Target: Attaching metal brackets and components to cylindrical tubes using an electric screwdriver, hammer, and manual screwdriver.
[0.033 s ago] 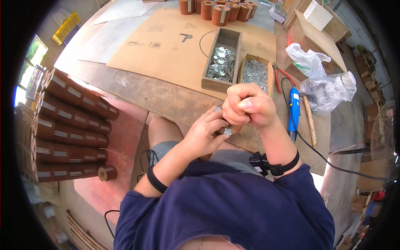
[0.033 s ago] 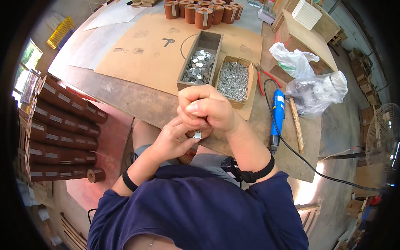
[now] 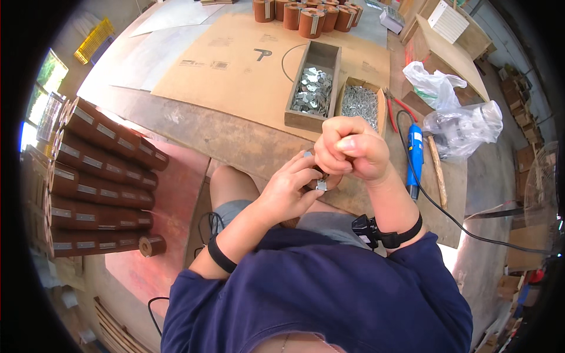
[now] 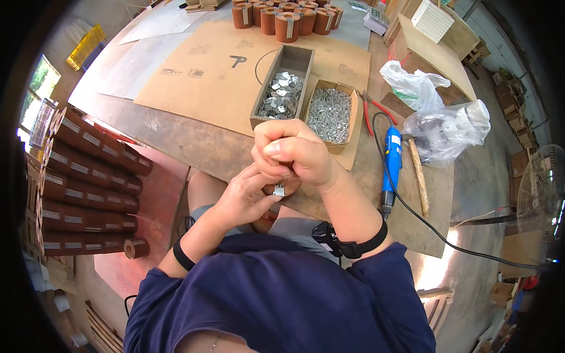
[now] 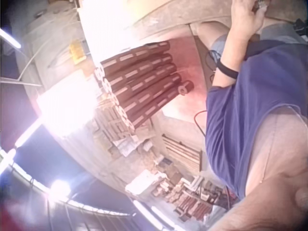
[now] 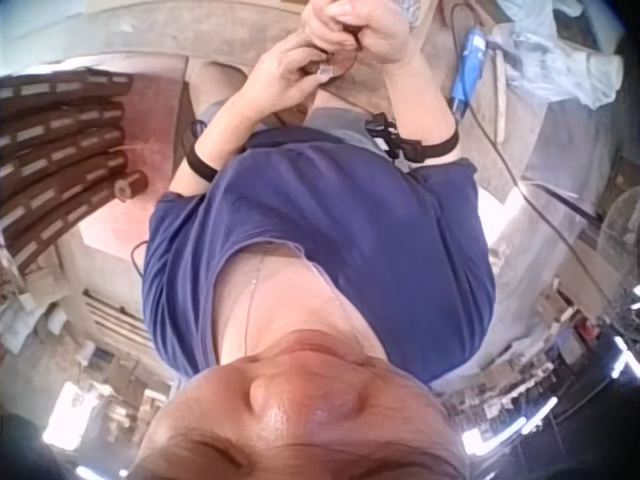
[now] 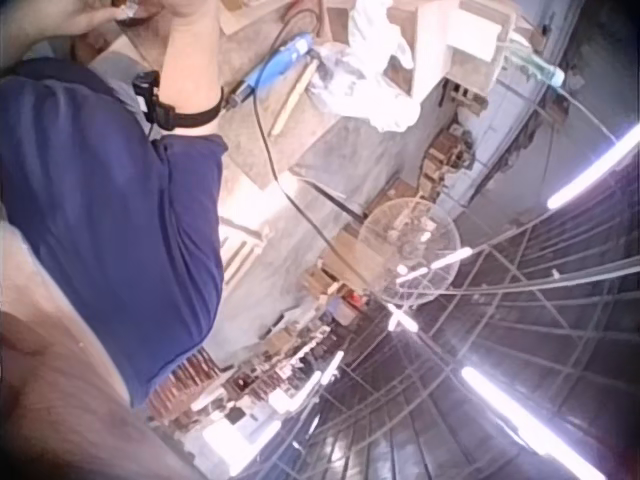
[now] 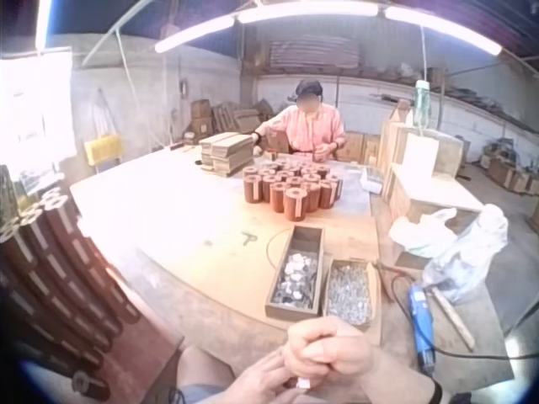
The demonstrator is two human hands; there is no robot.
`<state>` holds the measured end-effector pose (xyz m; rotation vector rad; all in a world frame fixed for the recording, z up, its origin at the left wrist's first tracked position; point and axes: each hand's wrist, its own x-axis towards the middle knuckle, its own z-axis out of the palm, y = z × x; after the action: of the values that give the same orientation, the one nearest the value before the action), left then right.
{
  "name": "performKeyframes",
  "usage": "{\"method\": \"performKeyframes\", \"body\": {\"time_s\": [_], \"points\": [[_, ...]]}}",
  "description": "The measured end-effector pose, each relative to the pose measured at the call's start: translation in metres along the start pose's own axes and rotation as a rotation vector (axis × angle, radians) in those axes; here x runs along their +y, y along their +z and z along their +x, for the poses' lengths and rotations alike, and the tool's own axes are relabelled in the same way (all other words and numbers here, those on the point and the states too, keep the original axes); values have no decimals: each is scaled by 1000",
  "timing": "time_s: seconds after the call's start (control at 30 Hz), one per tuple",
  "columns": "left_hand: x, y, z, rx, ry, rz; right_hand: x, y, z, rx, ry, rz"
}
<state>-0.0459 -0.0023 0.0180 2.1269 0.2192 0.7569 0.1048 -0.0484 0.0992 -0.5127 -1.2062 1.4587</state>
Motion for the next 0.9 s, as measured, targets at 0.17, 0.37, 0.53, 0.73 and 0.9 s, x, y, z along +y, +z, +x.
{"method": "performKeyframes", "body": {"time_s": [0.17, 0.37, 0.53, 0.73, 0.9], "points": [[15, -4, 2, -8, -111, -13, 18, 32, 1, 530, -343, -718], [2, 3, 2, 62, -48, 37, 33, 34, -17, 616, -577, -590], [3, -2, 4, 39, 21, 40, 23, 25, -16, 453, -354, -298], [6, -5, 4, -28, -68, 2, 10, 7, -6, 115, -142, 67], [3, -8, 7, -27, 147, 133, 5, 4, -6, -37, -126, 123]]}}
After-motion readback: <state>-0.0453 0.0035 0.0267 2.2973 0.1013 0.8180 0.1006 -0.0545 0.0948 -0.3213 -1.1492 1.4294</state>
